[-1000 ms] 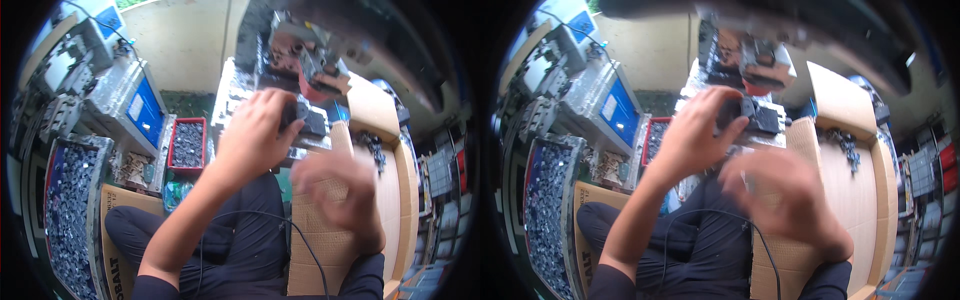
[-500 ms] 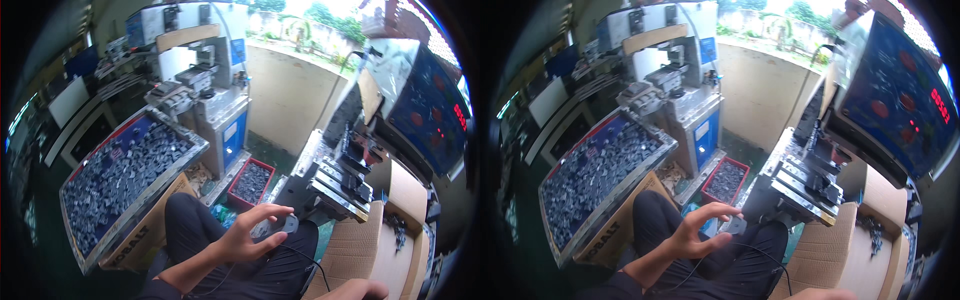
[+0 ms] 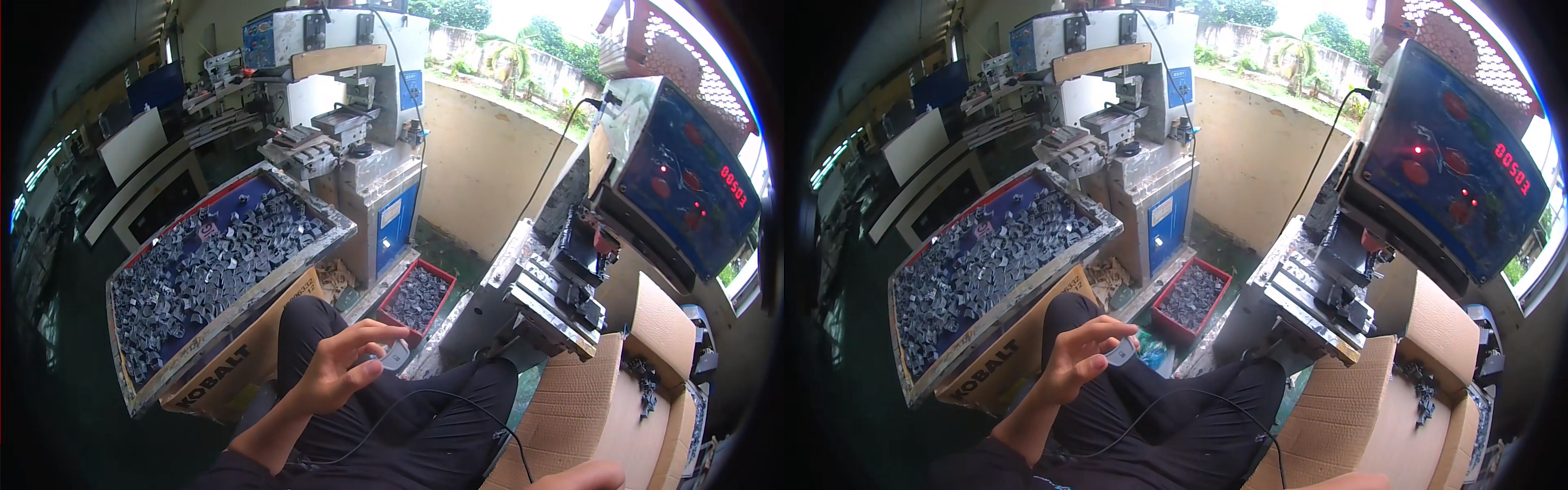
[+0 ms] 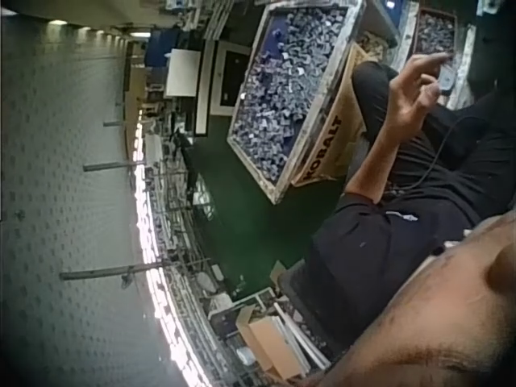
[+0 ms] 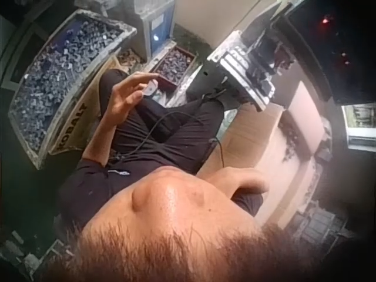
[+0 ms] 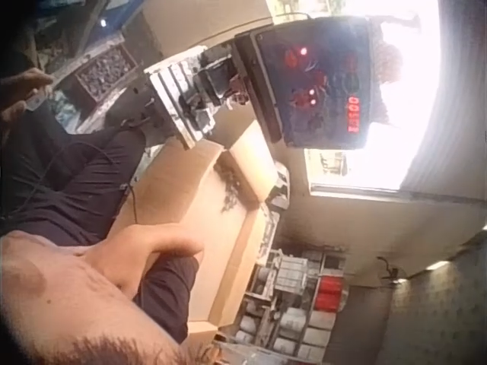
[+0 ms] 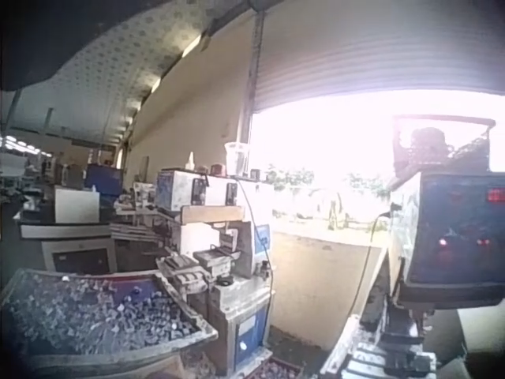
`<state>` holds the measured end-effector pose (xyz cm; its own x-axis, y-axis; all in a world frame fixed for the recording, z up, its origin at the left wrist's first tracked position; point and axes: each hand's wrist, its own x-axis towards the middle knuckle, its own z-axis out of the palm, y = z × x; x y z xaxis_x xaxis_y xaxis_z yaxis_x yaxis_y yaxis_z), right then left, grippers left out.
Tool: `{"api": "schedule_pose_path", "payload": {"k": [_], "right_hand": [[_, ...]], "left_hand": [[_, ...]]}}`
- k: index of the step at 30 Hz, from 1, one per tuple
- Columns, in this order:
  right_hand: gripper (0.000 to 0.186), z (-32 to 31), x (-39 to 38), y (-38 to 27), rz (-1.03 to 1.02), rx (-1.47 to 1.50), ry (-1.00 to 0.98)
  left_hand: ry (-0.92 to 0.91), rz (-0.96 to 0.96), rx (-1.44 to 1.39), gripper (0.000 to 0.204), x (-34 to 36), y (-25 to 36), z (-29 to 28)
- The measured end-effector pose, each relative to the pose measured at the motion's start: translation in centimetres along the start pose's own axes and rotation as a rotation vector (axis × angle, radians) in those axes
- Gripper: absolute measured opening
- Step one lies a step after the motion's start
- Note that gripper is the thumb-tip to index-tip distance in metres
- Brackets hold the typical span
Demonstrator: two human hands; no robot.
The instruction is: Pad printing a logo onto gray plastic components using a machine.
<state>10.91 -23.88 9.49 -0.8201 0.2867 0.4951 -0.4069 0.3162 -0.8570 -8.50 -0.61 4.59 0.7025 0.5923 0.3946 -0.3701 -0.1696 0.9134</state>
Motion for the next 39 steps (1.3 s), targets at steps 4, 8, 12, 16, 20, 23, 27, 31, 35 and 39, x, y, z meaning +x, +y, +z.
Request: {"api": "schedule_pose_path", "payload": {"k": [4,8,12,16,20,23,27,31,35,39], "right_hand": [[0.079,0.6,-1.0,-1.1,0.05,-0.067,0.004],[0.075,0.8,-1.6,-2.4,0.108,-0.136,0.011],[0.071,0.2,-1.7,-3.3,0.152,-0.186,0.0],[0.067,-0.8,-1.4,-3.9,0.19,-0.211,-0.034],[0.082,-1.9,-1.9,-4.6,0.202,-0.196,-0.099],[0.065,-3.6,-2.1,-4.7,0.142,-0.216,-0.062],[0.024,-7.9,-2.9,-4.7,0.12,0.07,-0.006],[0.008,-8.2,-3.6,-3.0,0.415,-0.646,0.614],[0.017,-8.7,-4.9,-0.3,0.6,-0.983,0.826],[0.022,-9.1,-5.0,1.4,0.59,-1.165,0.801]], "left_hand": [[0.019,-0.022,-0.003,0.053,-0.2,0.0,0.2],[0.038,-0.029,-0.019,0.055,-0.1,-0.1,0.6],[0.029,-0.042,-0.039,0.056,0.2,-0.4,1.0],[0.015,-0.025,-0.029,0.055,0.6,0.2,1.9],[0.0,0.013,0.021,0.051,0.2,0.0,1.8],[-0.024,0.015,-0.026,0.047,0.3,-0.2,2.2],[-0.091,0.042,-0.126,0.037,0.6,-1.8,2.5],[0.012,-0.039,-0.128,0.04,-1.2,-1.8,3.9],[-0.099,-0.144,-0.123,0.04,-0.5,-3.3,4.4],[-0.172,-0.163,-0.183,0.034,-0.6,-4.0,4.9]]}}
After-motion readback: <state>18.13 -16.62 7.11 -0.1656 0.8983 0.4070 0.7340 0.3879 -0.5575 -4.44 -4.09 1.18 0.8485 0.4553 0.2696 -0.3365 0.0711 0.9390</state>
